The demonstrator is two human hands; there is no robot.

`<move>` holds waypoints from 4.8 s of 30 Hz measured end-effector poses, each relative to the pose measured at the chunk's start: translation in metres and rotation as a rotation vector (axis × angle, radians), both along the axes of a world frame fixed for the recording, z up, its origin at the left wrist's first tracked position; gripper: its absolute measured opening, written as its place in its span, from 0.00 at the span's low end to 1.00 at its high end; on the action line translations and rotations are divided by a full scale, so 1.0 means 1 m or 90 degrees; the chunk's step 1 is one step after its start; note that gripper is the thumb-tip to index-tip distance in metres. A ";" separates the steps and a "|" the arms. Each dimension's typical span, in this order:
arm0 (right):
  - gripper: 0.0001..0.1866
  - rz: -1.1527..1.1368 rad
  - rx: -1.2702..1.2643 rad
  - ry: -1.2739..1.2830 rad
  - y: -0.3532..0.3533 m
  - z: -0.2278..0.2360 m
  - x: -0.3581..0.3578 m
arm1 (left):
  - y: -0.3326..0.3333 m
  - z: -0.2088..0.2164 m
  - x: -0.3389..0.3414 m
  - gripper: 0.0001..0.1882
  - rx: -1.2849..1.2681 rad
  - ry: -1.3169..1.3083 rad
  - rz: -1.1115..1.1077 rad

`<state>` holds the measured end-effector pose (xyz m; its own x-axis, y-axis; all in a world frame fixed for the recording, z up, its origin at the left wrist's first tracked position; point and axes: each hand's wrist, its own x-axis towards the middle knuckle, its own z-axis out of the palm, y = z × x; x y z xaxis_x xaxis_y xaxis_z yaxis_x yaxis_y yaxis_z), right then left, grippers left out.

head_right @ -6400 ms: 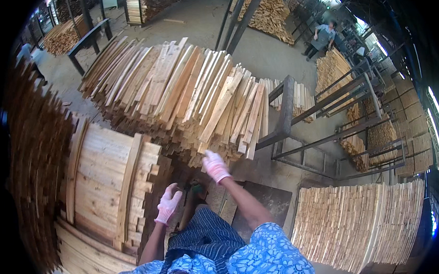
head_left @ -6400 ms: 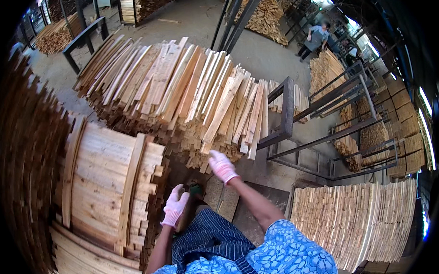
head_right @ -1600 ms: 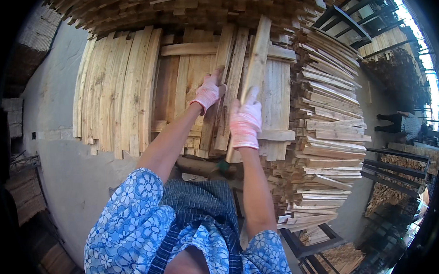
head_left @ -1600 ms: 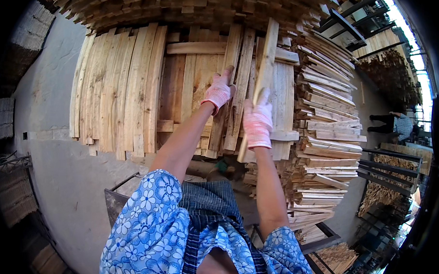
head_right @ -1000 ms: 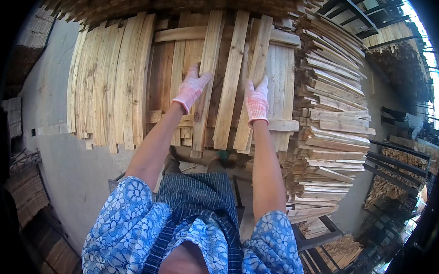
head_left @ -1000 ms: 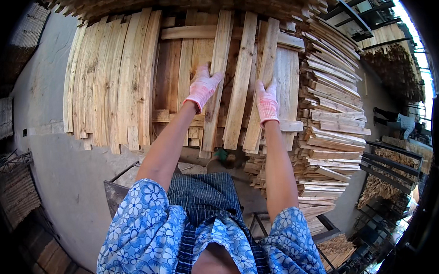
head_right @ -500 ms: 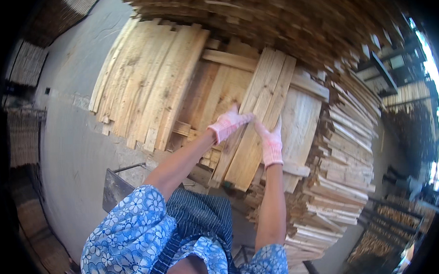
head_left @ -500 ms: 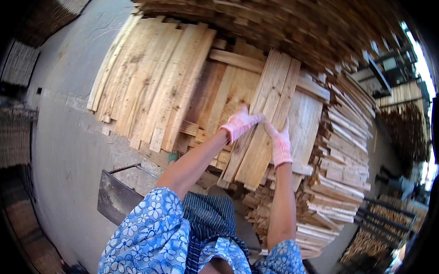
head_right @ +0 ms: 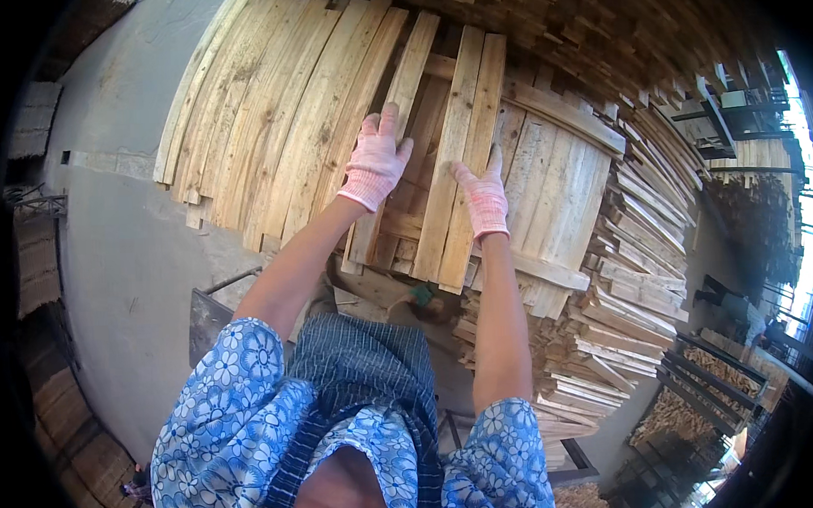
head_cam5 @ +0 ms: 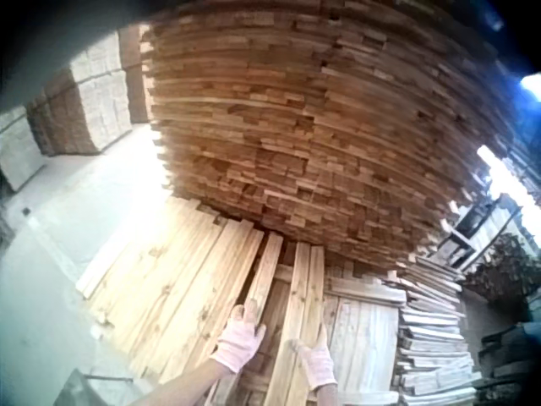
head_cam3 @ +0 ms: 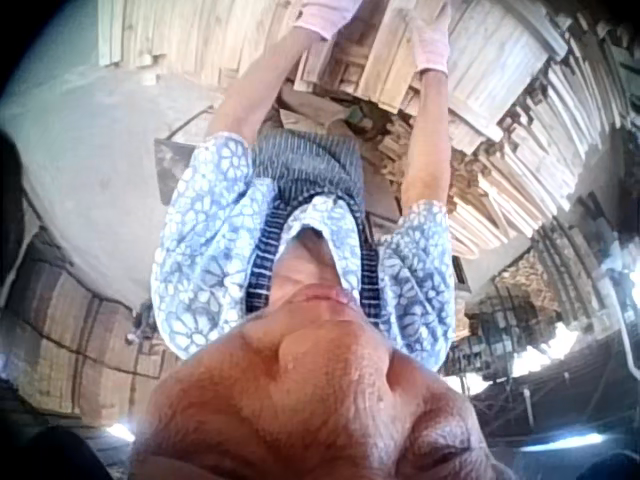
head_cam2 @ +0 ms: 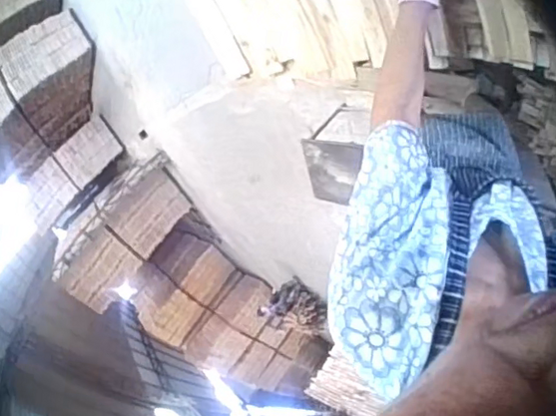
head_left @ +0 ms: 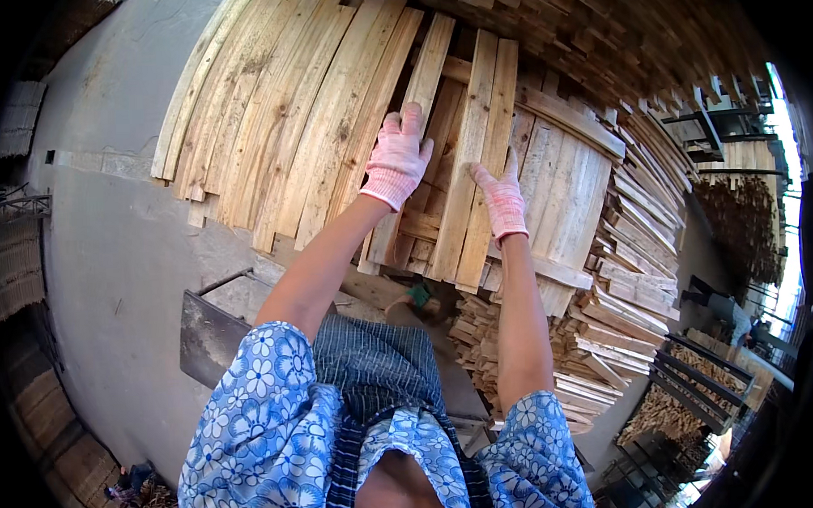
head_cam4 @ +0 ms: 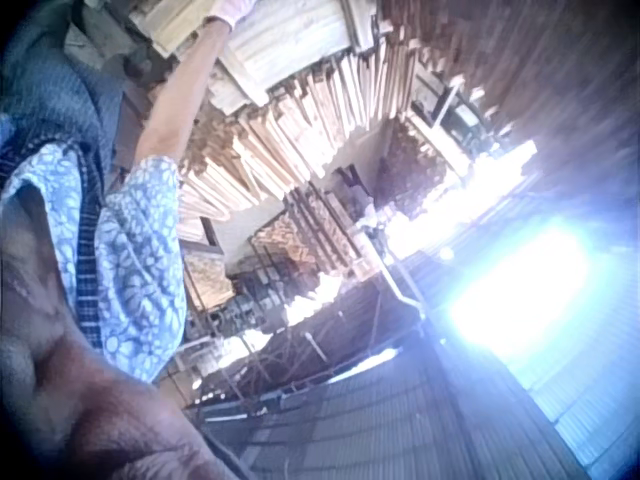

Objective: The person repeatedly picks up stacks of wooden planks from a pile on the floor and places them onto a metal rack. The task involves lifting, carrying, and arranging the lumber in a repetitive cycle within a warehouse environment.

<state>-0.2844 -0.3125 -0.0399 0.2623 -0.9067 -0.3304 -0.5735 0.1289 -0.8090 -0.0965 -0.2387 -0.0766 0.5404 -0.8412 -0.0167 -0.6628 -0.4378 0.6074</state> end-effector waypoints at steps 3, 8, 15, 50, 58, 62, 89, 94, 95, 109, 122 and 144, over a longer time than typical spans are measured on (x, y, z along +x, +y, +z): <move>0.50 -0.017 0.029 -0.086 -0.006 -0.007 -0.020 | -0.004 -0.025 0.000 0.38 -0.076 -0.310 -0.129; 0.47 -0.093 0.116 -0.157 -0.015 -0.010 -0.053 | -0.002 -0.001 0.033 0.32 0.006 -0.379 -0.053; 0.50 -0.063 0.184 -0.277 -0.009 -0.038 -0.011 | 0.013 0.031 0.013 0.28 -0.160 -0.288 -0.117; 0.48 -0.069 0.197 -0.250 0.009 -0.038 0.032 | 0.110 0.072 0.197 0.25 -0.212 -0.036 0.080; 0.31 0.090 -0.017 -0.108 0.029 -0.074 0.077 | 0.268 -0.019 0.487 0.40 0.291 -0.046 0.107; 0.30 0.368 -0.476 0.447 0.029 -0.096 0.046 | 0.233 -0.014 0.475 0.36 0.214 0.144 0.142; 0.30 -1.158 0.222 0.541 0.396 -0.170 -0.745 | 0.114 -0.051 -0.559 0.28 0.337 0.319 -1.088; 0.41 -1.355 0.418 0.470 0.397 -0.223 -0.805 | 0.095 -0.116 -0.668 0.43 0.289 0.032 -1.008; 0.40 -1.350 0.417 0.370 0.409 -0.239 -0.814 | 0.098 -0.120 -0.686 0.46 0.295 -0.023 -0.982; 0.41 -1.152 0.182 0.103 0.389 -0.193 -0.770 | 0.110 -0.117 -0.759 0.56 0.593 -0.059 -1.012; 0.48 -1.177 0.080 -0.378 0.372 -0.142 -0.706 | 0.086 -0.115 -0.784 0.68 0.678 0.169 -0.884; 0.56 -1.304 0.162 -0.787 0.412 -0.230 -0.461 | 0.102 -0.159 -0.592 0.58 0.854 0.557 -0.772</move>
